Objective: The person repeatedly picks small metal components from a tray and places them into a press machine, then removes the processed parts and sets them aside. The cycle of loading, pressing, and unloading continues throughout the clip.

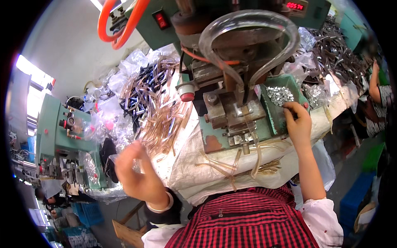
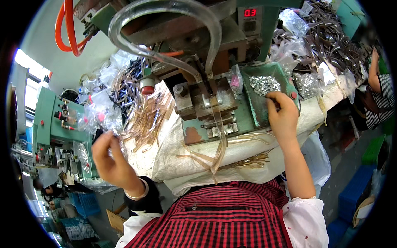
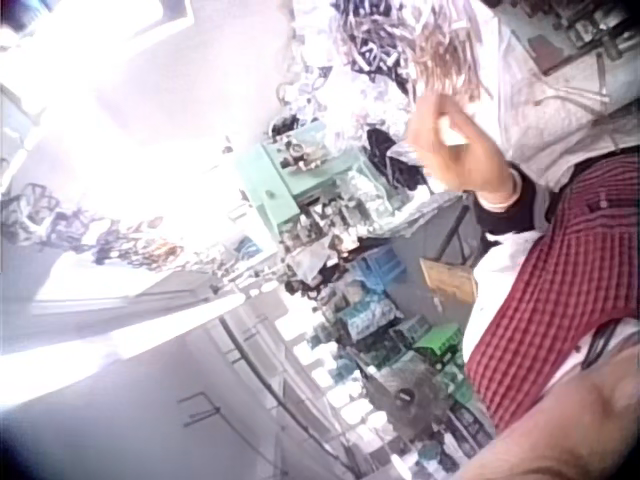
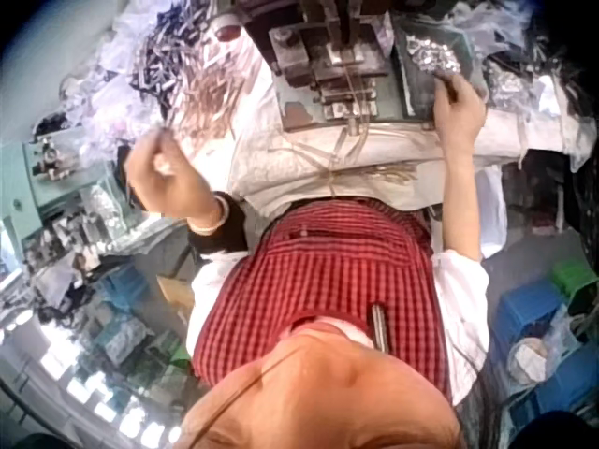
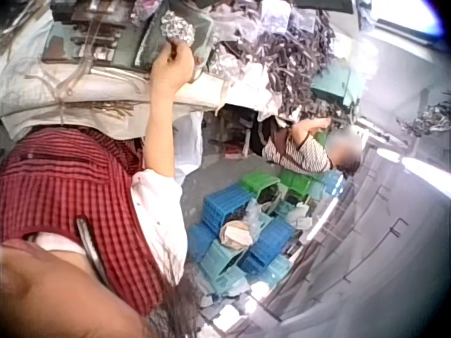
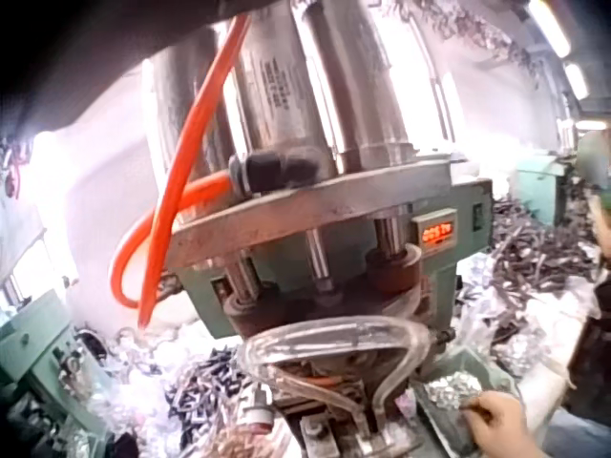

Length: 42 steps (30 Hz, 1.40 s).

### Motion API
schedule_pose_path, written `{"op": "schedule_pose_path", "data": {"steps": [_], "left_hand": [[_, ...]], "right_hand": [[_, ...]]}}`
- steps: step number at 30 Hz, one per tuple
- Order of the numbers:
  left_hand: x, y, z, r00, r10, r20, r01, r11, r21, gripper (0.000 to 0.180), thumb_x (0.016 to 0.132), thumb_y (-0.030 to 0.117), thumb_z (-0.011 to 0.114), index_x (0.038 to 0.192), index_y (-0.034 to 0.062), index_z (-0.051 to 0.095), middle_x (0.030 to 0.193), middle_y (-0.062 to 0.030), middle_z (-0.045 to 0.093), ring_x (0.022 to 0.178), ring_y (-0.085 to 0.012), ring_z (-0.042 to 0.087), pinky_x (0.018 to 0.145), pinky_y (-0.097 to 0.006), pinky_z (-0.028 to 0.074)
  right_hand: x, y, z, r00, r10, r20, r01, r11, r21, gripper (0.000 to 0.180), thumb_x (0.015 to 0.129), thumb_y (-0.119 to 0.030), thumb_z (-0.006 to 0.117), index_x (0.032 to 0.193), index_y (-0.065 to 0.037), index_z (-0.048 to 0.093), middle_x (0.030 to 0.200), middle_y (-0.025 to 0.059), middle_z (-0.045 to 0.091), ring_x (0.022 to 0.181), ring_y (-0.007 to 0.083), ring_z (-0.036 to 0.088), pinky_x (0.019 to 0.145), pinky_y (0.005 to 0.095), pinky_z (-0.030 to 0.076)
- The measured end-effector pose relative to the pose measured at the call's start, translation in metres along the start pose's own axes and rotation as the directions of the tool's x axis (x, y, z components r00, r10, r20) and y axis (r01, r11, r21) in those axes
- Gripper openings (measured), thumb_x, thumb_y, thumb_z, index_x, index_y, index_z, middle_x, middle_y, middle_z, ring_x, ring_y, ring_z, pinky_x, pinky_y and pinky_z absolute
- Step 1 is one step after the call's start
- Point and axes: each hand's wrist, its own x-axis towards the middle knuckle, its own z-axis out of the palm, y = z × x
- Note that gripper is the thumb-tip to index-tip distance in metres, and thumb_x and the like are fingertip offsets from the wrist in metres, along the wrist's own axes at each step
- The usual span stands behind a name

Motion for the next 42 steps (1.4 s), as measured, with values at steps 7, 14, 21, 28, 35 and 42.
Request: {"op": "schedule_pose_path", "data": {"steps": [7,14,21,28,35,42], "left_hand": [[-0.049,-0.113,0.047,0.722,-0.182,0.667,-0.233,0.844,0.482,0.019,0.069,0.014,0.081,0.085,0.008,0.074,0.095,-0.0087,0.061,0.099,-0.0314,0.056,0.084,-0.046,0.043],[-0.04,-0.123,0.042,0.827,-0.149,0.542,0.006,0.966,0.257,0.011,0.076,0.005,0.076,0.087,0.0061,0.072,0.085,-0.0112,0.064,0.084,-0.0332,0.058,0.079,-0.043,0.047],[-0.035,-0.1,0.06,0.713,-0.409,0.57,0.618,0.75,-0.236,0.015,0.098,0.001,0.063,0.113,-0.0012,0.066,0.086,-0.0012,0.064,0.078,-0.0068,0.058,0.068,-0.021,0.046],[0.002,-0.018,0.053,0.79,-0.366,0.492,0.581,0.703,-0.411,0.011,0.099,0.002,0.062,0.096,-0.0034,0.071,0.081,-0.0033,0.064,0.063,-0.0083,0.054,0.059,-0.021,0.042],[0.018,0.043,0.031,0.949,0.249,0.194,-0.153,0.9,-0.408,0.017,0.08,0.006,0.084,0.088,-0.0015,0.071,0.084,-0.0133,0.069,0.071,-0.0245,0.064,0.064,-0.032,0.054],[-0.001,0.076,0.058,0.706,0.645,0.293,-0.487,0.742,-0.46,0.036,0.08,0.007,0.08,0.115,0.0015,0.073,0.114,-0.0164,0.07,0.069,-0.0208,0.057,0.058,-0.032,0.047]], "right_hand": [[0.006,-0.009,0.021,1.0,0.004,0.002,-0.004,0.998,0.064,0.013,0.085,-0.002,0.073,0.098,0.0,0.072,0.084,0.0093,0.07,0.073,0.0181,0.064,0.07,0.0307,0.051],[-0.013,-0.003,-0.013,0.987,0.155,-0.035,-0.131,0.919,0.372,0.011,0.092,0.001,0.069,0.102,0.002,0.072,0.09,0.004,0.072,0.084,0.0092,0.065,0.078,0.0239,0.051],[0.013,-0.104,0.037,0.988,-0.154,-0.002,0.131,0.835,0.534,0.023,0.087,-0.002,0.072,0.11,0.0,0.071,0.104,0.014,0.073,0.09,0.0243,0.071,0.082,0.0333,0.055],[0.001,-0.119,0.048,0.984,0.067,0.163,-0.173,0.559,0.811,0.04,0.092,0.002,0.067,0.13,0.004,0.056,0.113,0.0092,0.07,0.099,0.0132,0.066,0.088,0.0264,0.052],[-0.014,-0.15,0.024,0.957,0.067,0.282,-0.27,0.554,0.787,0.048,0.093,0.0,0.062,0.14,0.004,0.05,0.12,0.0124,0.069,0.107,0.0164,0.066,0.094,0.0319,0.052],[0.007,-0.045,0.015,0.994,-0.096,-0.048,0.101,0.988,0.118,0.029,0.088,-0.003,0.063,0.116,-0.002,0.069,0.112,0.0181,0.072,0.104,0.0376,0.068,0.093,0.0421,0.053]]}}
